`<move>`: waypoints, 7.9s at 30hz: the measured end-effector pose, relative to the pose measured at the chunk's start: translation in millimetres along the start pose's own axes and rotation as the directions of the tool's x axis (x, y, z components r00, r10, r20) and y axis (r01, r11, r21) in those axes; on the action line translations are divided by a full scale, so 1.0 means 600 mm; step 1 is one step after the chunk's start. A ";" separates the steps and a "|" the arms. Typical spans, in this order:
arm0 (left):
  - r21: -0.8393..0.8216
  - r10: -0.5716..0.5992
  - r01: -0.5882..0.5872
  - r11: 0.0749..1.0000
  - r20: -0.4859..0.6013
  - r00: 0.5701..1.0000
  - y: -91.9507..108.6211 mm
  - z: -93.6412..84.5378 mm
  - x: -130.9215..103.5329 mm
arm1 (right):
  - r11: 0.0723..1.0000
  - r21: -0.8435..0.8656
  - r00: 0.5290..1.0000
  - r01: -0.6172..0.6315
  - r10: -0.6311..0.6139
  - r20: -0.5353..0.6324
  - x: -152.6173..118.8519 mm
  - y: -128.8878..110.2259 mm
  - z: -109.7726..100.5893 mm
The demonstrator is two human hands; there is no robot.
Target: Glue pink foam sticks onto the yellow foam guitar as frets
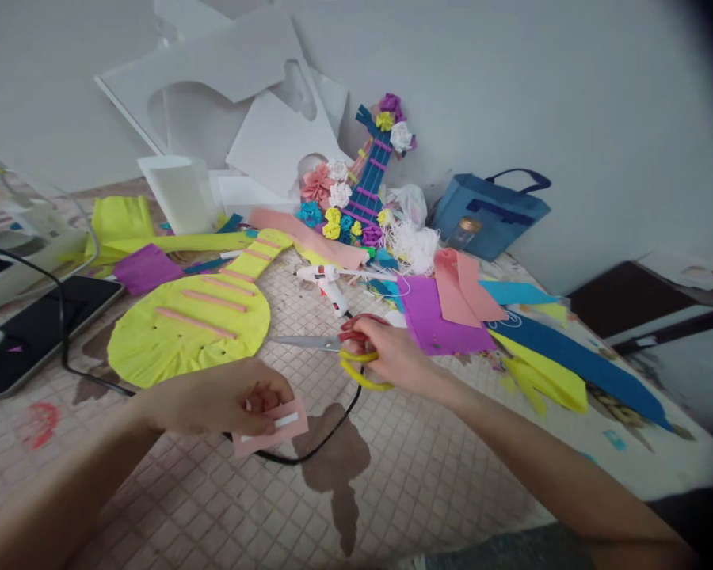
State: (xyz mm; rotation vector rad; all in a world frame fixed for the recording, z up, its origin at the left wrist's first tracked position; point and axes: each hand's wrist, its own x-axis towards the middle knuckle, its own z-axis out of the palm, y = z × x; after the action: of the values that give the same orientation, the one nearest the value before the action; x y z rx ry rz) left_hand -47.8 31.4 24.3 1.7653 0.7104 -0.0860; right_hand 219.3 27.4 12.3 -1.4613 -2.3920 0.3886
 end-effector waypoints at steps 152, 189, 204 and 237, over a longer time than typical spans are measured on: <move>0.389 0.250 -0.062 0.919 -0.454 0.855 -0.042 0.004 0.055 | 0.942 0.265 0.973 -0.204 0.167 0.157 -0.097 -0.038 0.019; 0.308 0.208 -0.022 0.951 -0.587 0.782 -0.043 0.010 0.079 | 0.967 0.229 0.972 -0.107 0.053 0.231 -0.094 -0.052 0.026; 0.216 0.159 -0.040 0.976 -0.572 0.805 -0.046 0.008 0.079 | 0.976 0.169 0.966 -0.141 0.098 0.238 -0.091 -0.046 0.019; 0.247 0.128 0.017 0.969 -0.560 0.818 -0.039 0.004 0.077 | 0.978 0.167 0.964 -0.123 0.078 0.254 -0.086 -0.055 0.020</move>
State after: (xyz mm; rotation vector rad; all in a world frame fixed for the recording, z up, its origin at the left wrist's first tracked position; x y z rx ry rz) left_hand -21.3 51.7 -15.6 2.0669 1.1173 0.4416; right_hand 210.2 -33.8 8.0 -1.5318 -2.3949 0.8365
